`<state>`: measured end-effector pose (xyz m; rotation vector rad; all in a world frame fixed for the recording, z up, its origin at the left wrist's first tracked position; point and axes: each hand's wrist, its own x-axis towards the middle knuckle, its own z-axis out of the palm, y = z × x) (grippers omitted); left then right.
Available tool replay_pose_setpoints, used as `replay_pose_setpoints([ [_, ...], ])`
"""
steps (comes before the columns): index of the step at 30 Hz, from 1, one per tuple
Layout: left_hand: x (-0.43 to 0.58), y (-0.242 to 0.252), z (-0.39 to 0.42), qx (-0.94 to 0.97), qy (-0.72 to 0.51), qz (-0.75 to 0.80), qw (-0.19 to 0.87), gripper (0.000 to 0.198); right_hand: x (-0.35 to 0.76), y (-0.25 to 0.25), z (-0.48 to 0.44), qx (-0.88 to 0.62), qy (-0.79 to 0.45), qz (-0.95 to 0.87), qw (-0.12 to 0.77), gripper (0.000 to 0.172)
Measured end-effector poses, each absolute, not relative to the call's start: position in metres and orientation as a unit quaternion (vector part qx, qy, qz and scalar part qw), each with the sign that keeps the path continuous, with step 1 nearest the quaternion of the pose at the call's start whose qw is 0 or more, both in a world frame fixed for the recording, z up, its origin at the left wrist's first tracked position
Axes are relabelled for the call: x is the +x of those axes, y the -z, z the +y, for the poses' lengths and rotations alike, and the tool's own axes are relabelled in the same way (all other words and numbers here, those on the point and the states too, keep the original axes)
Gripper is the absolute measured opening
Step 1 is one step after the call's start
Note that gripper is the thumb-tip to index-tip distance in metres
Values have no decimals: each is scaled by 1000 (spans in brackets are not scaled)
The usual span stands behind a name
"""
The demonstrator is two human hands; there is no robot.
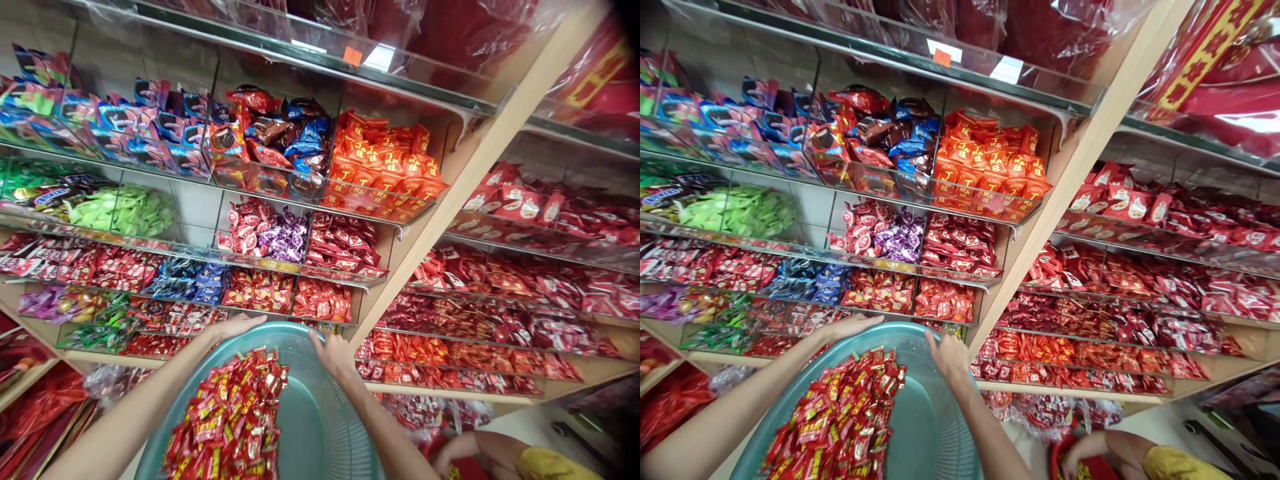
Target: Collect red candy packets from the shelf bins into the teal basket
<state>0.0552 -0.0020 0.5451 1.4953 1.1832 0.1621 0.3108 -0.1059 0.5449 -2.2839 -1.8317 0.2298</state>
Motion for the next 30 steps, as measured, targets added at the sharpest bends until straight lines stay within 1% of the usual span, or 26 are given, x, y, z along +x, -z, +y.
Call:
replay_pose_setpoints([
  [1,63,-543,2,636,-96,478,598,66,307,-544,-103,-770,-77,-625,102,66],
  [2,70,-539,5,644,-107,480,585,64,304,-543,-101,-769,-77,-627,103,66],
  [3,76,-534,7,686,-95,488,531,63,302,-542,-100,-769,-79,-625,106,66],
  [6,84,-520,13,756,-105,488,423,62,302,-540,-96,-774,-99,-611,134,62],
  [8,83,-514,18,776,-116,481,391,60,306,-542,-91,-773,-116,-599,172,56],
  [10,82,-511,22,775,-126,477,396,60,309,-547,-81,-784,-120,-573,203,48],
  [12,82,-510,26,761,-134,475,421,61,311,-553,-67,-809,-107,-540,206,42],
  [14,86,-511,28,758,-129,482,420,62,311,-558,-53,-834,-89,-513,185,45],
  [17,92,-514,27,764,-108,502,390,64,311,-558,-37,-851,-79,-496,156,51],
  [21,95,-518,28,755,-108,509,399,64,314,-552,-28,-853,-86,-496,137,50],
  [26,96,-516,30,745,-124,503,419,62,317,-555,-29,-847,-73,-501,161,53],
  [30,95,-509,32,741,-133,498,430,61,312,-566,-48,-811,-61,-539,220,49],
])
